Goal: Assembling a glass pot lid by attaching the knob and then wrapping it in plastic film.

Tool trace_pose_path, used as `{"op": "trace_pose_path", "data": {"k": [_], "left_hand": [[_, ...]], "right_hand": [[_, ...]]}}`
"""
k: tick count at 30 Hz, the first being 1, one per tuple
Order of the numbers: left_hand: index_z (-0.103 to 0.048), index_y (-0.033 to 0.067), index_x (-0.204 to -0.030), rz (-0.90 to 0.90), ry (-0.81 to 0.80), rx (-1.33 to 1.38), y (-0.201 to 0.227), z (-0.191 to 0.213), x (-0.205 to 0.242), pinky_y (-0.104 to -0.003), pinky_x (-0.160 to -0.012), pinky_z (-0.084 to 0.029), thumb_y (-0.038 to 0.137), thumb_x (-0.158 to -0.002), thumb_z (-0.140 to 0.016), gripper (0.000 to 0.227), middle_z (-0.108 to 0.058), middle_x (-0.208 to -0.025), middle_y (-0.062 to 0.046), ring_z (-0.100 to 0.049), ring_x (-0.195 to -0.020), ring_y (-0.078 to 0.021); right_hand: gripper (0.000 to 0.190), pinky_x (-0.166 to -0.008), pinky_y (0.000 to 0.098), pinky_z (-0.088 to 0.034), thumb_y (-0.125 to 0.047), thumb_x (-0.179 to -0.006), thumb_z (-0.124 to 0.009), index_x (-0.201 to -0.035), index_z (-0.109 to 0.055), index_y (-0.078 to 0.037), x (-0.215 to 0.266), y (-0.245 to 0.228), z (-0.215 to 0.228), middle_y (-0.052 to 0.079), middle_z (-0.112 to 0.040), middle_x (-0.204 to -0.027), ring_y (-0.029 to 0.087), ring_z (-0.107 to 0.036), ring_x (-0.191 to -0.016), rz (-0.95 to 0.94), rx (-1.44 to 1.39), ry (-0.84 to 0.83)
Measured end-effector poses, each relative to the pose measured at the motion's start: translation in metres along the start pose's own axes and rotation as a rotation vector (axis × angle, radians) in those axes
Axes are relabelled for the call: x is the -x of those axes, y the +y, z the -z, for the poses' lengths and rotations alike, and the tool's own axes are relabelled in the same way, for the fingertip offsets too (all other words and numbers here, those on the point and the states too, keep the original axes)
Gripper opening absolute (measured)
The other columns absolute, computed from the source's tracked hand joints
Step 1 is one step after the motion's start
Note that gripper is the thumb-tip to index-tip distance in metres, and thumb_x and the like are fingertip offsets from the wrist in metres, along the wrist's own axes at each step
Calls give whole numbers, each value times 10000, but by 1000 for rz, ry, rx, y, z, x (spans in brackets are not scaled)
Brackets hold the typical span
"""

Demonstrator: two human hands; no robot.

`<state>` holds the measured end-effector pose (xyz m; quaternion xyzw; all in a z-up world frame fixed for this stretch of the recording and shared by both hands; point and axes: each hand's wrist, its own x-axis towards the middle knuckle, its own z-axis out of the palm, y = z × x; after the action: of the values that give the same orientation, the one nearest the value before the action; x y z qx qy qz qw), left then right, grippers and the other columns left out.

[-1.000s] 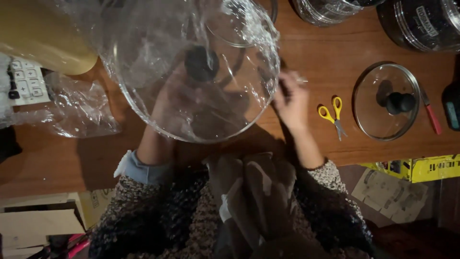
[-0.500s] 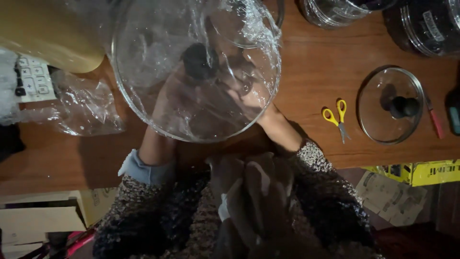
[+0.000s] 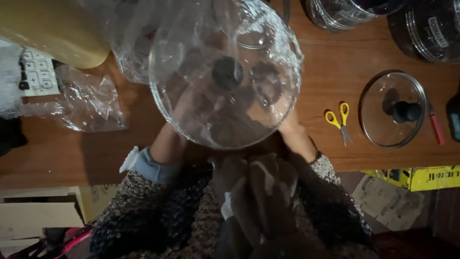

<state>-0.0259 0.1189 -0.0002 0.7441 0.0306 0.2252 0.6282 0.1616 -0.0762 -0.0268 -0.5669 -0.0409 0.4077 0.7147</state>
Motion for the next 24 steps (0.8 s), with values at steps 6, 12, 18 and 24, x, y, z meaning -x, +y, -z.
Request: {"op": "trace_pose_path", "data": {"k": [6, 12, 18, 24], "left_hand": [[-395, 63, -1596, -40, -94, 319, -13, -25, -3, -456, -1245, -506, 103, -1069, -657, 590, -443, -1633, -172, -462, -1519, -293], [-329, 50, -1597, 128, -156, 295, -42, -38, 8, -412, -1083, -581, 242, -1000, -679, 719, -542, -1501, -162, -644, -1250, -258], [-587, 225, -1434, -586, -136, 348, -48, -50, -4, -406, -1143, -466, 434, -888, -731, 602, -570, -1418, -38, -536, -1337, -235], [-558, 47, -1388, 202, -201, 547, -63, -60, 19, -308, -964, -598, -20, -945, -659, 459, -582, -1410, -112, -636, -1211, -206]], "right_hand": [[227, -923, 397, -537, -115, -1035, -570, -1196, -699, -19, 19, -20, 41, 172, -726, -1126, 297, -678, -1042, 533, 1284, 71], [50, -721, 324, -515, -23, -1101, -679, -1130, -693, 15, 23, -52, 72, 115, -719, -986, 176, -625, -840, 793, 934, 428], [71, -775, 267, -583, -59, -1131, -707, -1147, -690, 8, 84, -93, 7, 99, -766, -1086, 137, -713, -890, 908, 973, 247], [166, -721, 282, -635, -149, -1007, -801, -1104, -718, -44, 65, -68, -38, 77, -749, -1158, 194, -736, -904, 982, 1364, -272]]}}
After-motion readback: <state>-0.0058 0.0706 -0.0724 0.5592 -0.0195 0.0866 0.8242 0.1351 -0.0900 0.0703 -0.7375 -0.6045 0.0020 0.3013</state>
